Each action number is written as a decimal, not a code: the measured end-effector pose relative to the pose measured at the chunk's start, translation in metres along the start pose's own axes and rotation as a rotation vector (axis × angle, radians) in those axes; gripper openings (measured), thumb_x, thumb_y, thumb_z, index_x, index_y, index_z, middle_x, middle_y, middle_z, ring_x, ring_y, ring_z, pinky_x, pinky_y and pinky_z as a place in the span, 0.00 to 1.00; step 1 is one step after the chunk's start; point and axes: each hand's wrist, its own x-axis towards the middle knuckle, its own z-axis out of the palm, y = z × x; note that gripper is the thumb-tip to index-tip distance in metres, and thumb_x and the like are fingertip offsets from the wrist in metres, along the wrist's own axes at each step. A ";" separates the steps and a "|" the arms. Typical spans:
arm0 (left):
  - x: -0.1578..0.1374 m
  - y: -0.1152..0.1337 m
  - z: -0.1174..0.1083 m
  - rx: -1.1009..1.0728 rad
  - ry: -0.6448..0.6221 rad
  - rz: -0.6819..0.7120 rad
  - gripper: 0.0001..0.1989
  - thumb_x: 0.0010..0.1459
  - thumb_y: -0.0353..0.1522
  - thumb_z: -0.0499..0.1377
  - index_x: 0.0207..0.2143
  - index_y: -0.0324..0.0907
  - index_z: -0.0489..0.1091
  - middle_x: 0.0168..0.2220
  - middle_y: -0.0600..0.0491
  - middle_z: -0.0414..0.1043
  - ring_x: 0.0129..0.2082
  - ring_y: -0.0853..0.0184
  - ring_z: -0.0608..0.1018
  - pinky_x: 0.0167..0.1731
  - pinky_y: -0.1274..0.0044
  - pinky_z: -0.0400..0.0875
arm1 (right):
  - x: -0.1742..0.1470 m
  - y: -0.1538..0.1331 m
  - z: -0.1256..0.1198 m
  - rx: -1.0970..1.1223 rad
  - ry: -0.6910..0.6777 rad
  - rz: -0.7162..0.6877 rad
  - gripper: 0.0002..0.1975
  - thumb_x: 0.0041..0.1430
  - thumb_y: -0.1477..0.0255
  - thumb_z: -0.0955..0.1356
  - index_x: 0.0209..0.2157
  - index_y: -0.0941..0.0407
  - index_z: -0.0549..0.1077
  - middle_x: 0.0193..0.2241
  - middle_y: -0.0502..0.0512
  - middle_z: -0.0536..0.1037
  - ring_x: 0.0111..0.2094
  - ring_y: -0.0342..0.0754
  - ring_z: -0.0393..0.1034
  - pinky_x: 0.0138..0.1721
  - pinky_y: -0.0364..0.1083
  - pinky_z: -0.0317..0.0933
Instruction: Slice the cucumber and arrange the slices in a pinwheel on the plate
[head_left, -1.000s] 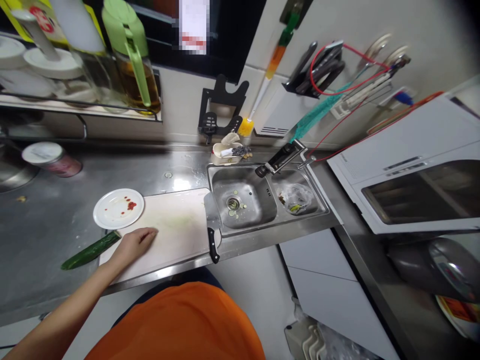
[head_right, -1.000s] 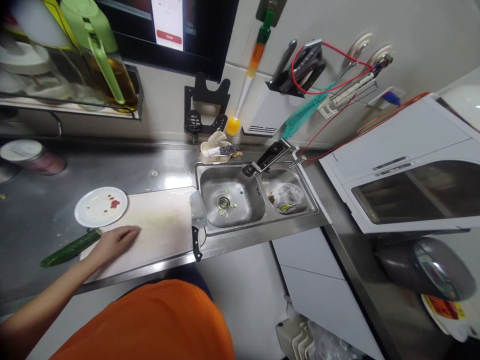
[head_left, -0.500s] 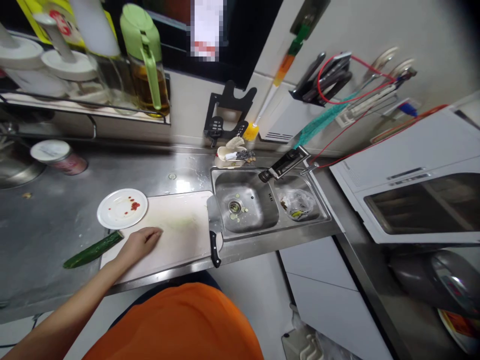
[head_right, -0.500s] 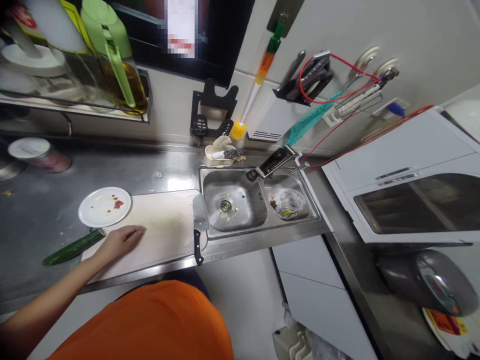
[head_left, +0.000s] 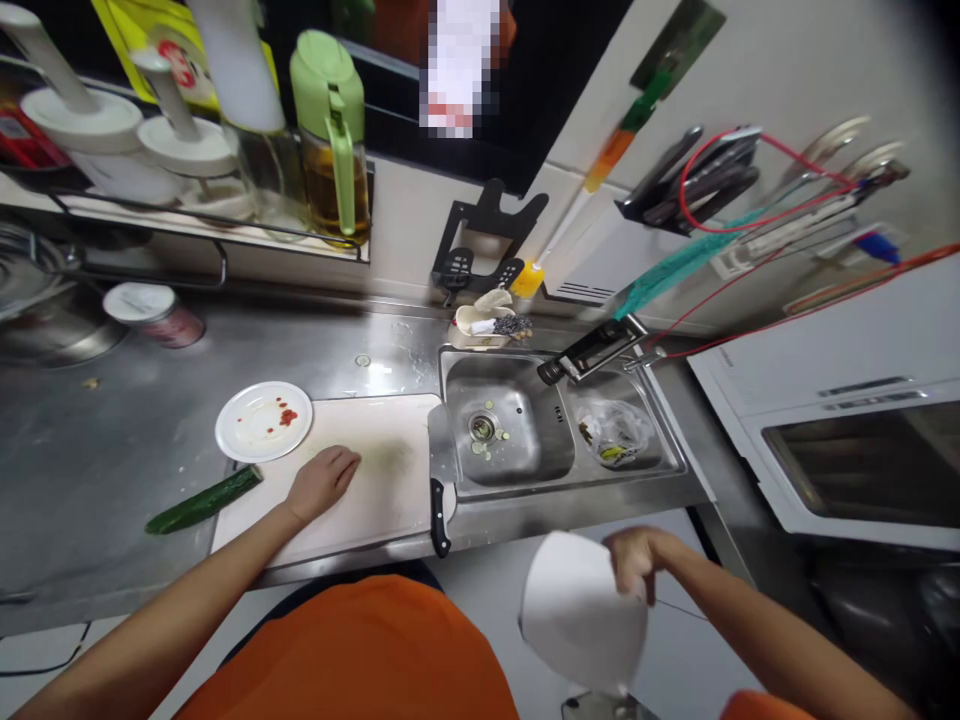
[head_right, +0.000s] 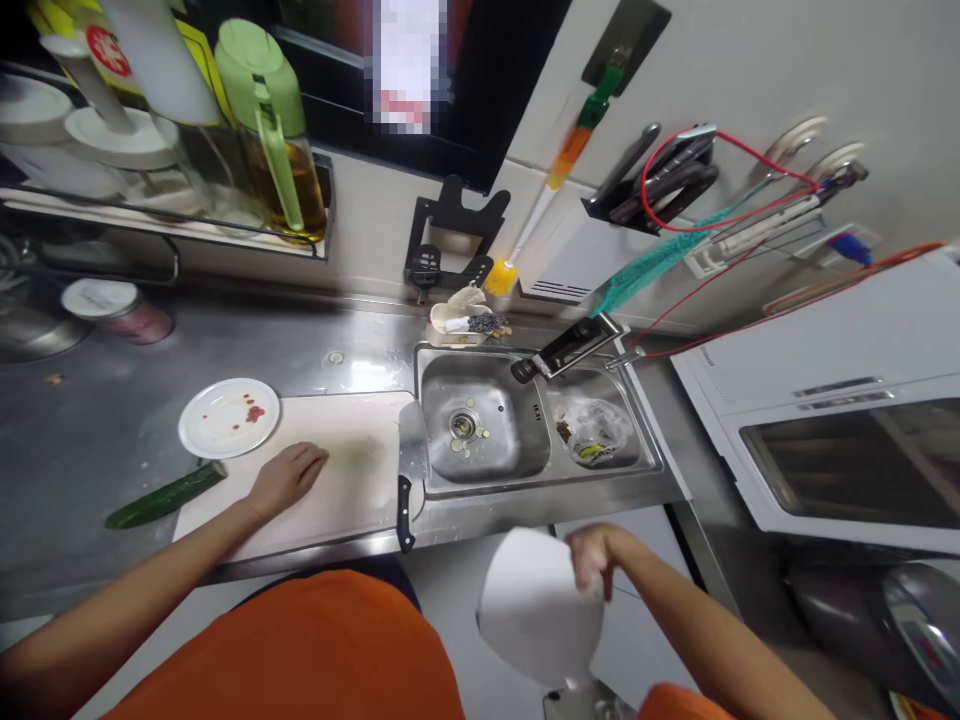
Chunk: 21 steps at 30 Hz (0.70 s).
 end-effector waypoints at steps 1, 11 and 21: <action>0.000 0.000 0.001 0.014 0.004 0.011 0.14 0.64 0.36 0.49 0.39 0.43 0.72 0.36 0.48 0.74 0.38 0.64 0.75 0.40 0.73 0.70 | 0.006 -0.010 -0.016 0.013 -0.084 0.041 0.08 0.38 0.81 0.74 0.25 0.63 0.75 0.23 0.58 0.76 0.22 0.52 0.73 0.22 0.47 0.70; 0.000 0.003 0.000 0.040 -0.024 0.025 0.12 0.64 0.34 0.49 0.41 0.43 0.71 0.39 0.47 0.72 0.39 0.64 0.74 0.41 0.72 0.70 | 0.083 -0.191 -0.069 0.570 -0.094 -0.398 0.21 0.46 0.81 0.72 0.45 0.61 0.72 0.33 0.61 0.80 0.28 0.49 0.76 0.30 0.46 0.73; 0.000 0.005 0.002 0.061 -0.037 -0.015 0.12 0.64 0.34 0.49 0.43 0.44 0.70 0.38 0.48 0.72 0.40 0.64 0.74 0.42 0.71 0.70 | 0.133 -0.325 -0.057 0.770 -0.105 -0.494 0.23 0.54 0.82 0.70 0.51 0.58 0.66 0.40 0.60 0.79 0.35 0.47 0.76 0.35 0.46 0.73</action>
